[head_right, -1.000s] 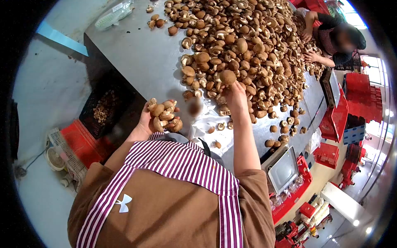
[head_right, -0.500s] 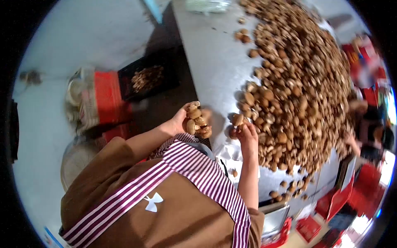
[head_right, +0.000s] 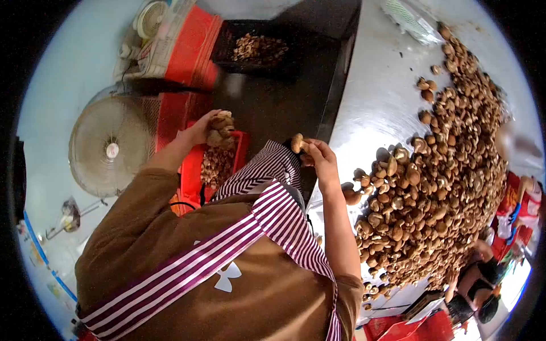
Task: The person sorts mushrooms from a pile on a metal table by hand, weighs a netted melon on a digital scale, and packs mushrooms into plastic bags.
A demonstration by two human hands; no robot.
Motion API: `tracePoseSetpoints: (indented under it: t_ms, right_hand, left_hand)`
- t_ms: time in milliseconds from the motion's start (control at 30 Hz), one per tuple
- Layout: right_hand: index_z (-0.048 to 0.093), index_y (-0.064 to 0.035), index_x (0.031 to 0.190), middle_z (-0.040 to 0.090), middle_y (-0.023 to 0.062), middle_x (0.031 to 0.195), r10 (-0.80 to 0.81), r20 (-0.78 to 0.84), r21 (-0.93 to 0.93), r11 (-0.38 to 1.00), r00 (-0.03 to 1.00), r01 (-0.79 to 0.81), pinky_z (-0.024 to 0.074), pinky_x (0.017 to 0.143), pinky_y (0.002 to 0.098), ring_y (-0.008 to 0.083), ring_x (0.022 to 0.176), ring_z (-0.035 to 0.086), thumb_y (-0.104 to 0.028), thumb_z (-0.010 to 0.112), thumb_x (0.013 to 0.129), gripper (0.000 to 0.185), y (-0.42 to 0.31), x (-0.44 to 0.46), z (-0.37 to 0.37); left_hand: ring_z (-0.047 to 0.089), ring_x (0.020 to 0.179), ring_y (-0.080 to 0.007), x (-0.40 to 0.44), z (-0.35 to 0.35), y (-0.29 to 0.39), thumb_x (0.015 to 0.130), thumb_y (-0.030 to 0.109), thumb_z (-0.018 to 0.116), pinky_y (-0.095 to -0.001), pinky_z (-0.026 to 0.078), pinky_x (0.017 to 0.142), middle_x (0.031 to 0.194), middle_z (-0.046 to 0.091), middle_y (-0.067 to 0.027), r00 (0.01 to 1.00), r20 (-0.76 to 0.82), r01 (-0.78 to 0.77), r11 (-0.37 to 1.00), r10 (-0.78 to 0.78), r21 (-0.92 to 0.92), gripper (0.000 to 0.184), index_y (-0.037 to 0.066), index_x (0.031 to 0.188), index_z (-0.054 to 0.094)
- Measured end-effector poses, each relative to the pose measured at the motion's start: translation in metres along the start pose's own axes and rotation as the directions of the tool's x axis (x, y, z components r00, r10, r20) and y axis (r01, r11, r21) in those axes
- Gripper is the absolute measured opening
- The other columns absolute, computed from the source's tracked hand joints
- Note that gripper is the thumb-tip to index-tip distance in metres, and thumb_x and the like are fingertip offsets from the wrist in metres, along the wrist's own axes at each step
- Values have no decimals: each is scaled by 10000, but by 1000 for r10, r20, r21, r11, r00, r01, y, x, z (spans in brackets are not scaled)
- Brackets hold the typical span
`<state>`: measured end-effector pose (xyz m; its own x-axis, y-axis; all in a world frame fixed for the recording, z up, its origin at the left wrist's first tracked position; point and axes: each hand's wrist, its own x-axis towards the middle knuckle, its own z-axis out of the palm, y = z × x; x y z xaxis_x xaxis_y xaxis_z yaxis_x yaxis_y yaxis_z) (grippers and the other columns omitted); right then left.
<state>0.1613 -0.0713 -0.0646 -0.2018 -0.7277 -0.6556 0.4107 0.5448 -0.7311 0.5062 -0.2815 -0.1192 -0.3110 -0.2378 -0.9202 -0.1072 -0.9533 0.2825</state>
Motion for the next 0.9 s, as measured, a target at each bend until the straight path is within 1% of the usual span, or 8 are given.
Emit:
tracePoseSetpoints:
  t_ms: [200, 333, 567, 633, 700, 767, 833, 900]
  right_hand:
    - [613, -9, 1208, 675, 58, 1003, 42, 173, -87, 996, 984, -27, 499, 757, 246, 118, 838, 646, -204, 526, 1022, 283, 12, 24, 38]
    - [622, 19, 1190, 664, 60, 951, 34, 201, -170, 986, 979, 1, 487, 716, 232, 97, 783, 621, -159, 515, 1019, 268, 10, 27, 62]
    - [603, 8, 1243, 676, 93, 1035, -157, 104, -556, 810, 982, 189, 494, 836, 278, 173, 906, 642, -205, 541, 1001, 328, 28, 47, 102]
    - [570, 3, 1298, 655, 147, 1152, 122, 431, -565, 809, 894, 161, 497, 902, 326, 237, 986, 647, -196, 557, 987, 369, 33, 33, 140]
    - [542, -2, 1334, 601, 188, 1271, -183, 583, -577, 594, 792, 561, 491, 952, 368, 283, 1080, 630, -184, 564, 978, 400, 76, 21, 171]
    - [522, 0, 1351, 553, 208, 1334, -139, 546, -539, 697, 826, 473, 469, 1009, 386, 326, 1171, 594, -181, 555, 982, 412, 46, 9, 169]
    - [529, 0, 1342, 558, 219, 1327, -218, 386, -545, 730, 897, 412, 462, 1017, 395, 346, 1193, 578, -191, 564, 969, 421, 31, 14, 140]
    - [536, 1, 1334, 564, 230, 1320, -290, 194, -520, 780, 937, 349, 455, 1025, 404, 366, 1215, 561, -202, 573, 956, 430, 14, 8, 101]
  left_hand:
    - [582, 1123, -252, 7, -145, -48, 924, 508, 598, -391, 485, 981, 1281, 587, -109, 981, -137, 184, 866, -135, 465, 509, 126, 1261, 609]
    - [528, 1267, -281, 13, -181, -94, 928, 457, 608, -387, 432, 1051, 1420, 523, -151, 941, -291, 214, 360, 174, 908, 602, 85, 1395, 528]
    - [486, 1324, -321, 34, -220, -114, 921, 352, 607, -387, 397, 1084, 1451, 499, -180, 841, -469, 283, 520, 269, 806, 641, 13, 1441, 448]
    - [492, 1319, -318, 33, -230, -107, 915, 334, 607, -386, 405, 1074, 1437, 513, -185, 816, -498, 316, 495, 292, 809, 624, 7, 1427, 461]
    - [539, 1264, -304, 32, -242, -100, 905, 301, 595, -390, 443, 1023, 1373, 564, -193, 784, -485, 195, 588, 387, 785, 571, 17, 1391, 499]
    - [601, 1136, -274, 66, -294, -99, 878, 235, 609, -375, 470, 965, 1225, 636, -158, 843, -153, 214, -61, 516, 975, 605, 49, 1432, 456]
    - [574, 1198, -267, 69, -280, -88, 955, 158, 505, -379, 480, 957, 1450, 488, -123, 814, -365, -194, 803, 453, 564, 536, 110, 1482, 423]
    - [602, 931, -214, 74, -251, -76, 866, 122, 593, -385, 503, 827, 1041, 642, -81, 806, -337, -159, 725, 487, 670, 376, 84, 1240, 607]
